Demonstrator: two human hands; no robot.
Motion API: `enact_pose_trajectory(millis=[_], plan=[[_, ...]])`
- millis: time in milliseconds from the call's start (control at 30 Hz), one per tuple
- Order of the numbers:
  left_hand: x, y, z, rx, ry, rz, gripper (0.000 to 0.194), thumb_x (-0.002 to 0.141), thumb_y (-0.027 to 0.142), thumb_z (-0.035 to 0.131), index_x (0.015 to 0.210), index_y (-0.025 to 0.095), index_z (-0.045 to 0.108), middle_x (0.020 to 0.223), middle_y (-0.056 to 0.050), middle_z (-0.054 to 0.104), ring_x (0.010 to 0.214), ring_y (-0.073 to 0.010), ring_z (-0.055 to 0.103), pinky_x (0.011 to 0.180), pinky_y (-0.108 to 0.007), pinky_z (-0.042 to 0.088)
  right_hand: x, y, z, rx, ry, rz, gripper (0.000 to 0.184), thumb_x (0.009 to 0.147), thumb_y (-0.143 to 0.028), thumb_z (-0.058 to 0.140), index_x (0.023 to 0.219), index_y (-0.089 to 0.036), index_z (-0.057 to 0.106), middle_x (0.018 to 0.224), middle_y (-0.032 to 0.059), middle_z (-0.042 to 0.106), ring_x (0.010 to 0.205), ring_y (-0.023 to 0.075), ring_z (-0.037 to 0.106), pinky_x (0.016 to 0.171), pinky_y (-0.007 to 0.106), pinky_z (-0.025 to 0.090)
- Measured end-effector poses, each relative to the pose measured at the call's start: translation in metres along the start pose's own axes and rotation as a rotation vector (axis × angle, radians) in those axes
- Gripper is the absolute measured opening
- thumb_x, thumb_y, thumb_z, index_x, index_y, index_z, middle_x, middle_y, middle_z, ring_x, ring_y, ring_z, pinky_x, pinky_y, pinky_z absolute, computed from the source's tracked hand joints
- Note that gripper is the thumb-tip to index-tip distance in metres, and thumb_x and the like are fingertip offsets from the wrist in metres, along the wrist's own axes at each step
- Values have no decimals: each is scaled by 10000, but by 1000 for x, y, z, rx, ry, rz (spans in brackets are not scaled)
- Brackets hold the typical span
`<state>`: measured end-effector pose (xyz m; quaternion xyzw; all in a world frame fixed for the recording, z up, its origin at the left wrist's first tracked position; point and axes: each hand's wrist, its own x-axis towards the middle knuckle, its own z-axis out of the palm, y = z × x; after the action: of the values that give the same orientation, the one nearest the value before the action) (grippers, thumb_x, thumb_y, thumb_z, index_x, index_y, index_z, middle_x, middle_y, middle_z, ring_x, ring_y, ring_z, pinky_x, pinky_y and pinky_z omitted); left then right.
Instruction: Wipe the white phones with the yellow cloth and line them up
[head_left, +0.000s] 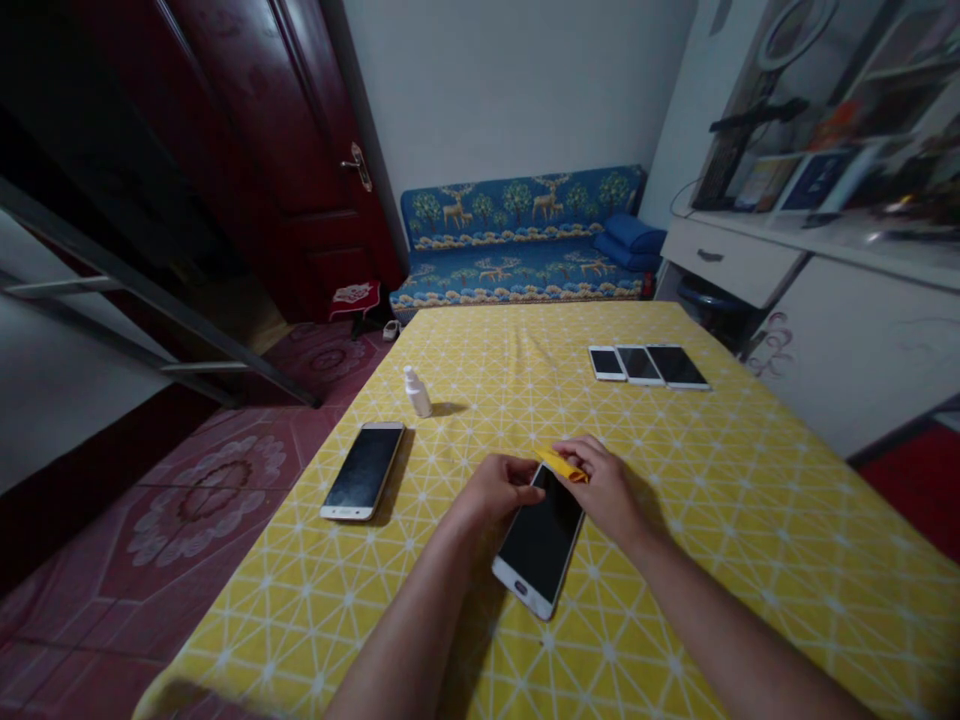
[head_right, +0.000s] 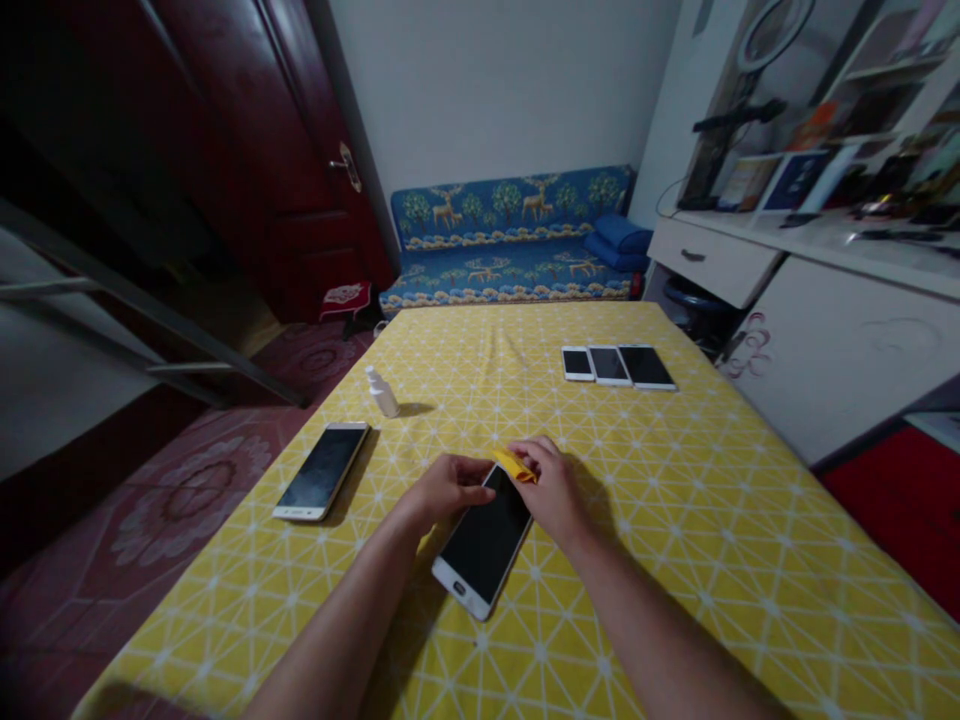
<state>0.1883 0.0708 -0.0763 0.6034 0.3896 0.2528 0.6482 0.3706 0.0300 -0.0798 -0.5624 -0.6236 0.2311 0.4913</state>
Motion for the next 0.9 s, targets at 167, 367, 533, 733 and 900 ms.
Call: enact_pose_trajectory(millis=[167,367,533,733,900], plan=[[-7,1,4,21,57,-119,150,629,214,733,741,130,678,643,2,619,549,-116,520,563,-243,375,3,5,1,88,56,5,96,775,-307,628,834,-273,697,892,29,673,874,200,671,782,324,557],[-15,4,11,-282,156,-203,286,663,277,746,860,191,556,667,20,612,542,-121,559,528,-218,406,5,17,-11,195,257,244,303,799,-511,621,888,-229,688,842,43,719,799,238,682,731,350,552],[-9,3,5,-420,335,-112,380,643,291,796,899,192,533,706,-1,650,582,-144,604,548,-235,458,7,24,-18,119,317,140,296,805,-498,619,866,-217,692,887,65,716,846,242,678,776,356,546],[-7,6,3,-459,268,-74,432,637,169,752,1052,122,642,753,-54,696,612,-167,632,604,-282,505,7,18,-15,-13,213,-35,141,857,-372,577,869,-284,686,944,46,688,913,210,662,815,345,547],[-10,5,3,-548,154,-59,275,635,140,746,902,85,711,818,-100,721,671,-170,654,695,-289,524,4,17,-12,-62,163,-75,138,882,-314,554,907,-300,690,949,35,669,899,194,661,792,329,555]])
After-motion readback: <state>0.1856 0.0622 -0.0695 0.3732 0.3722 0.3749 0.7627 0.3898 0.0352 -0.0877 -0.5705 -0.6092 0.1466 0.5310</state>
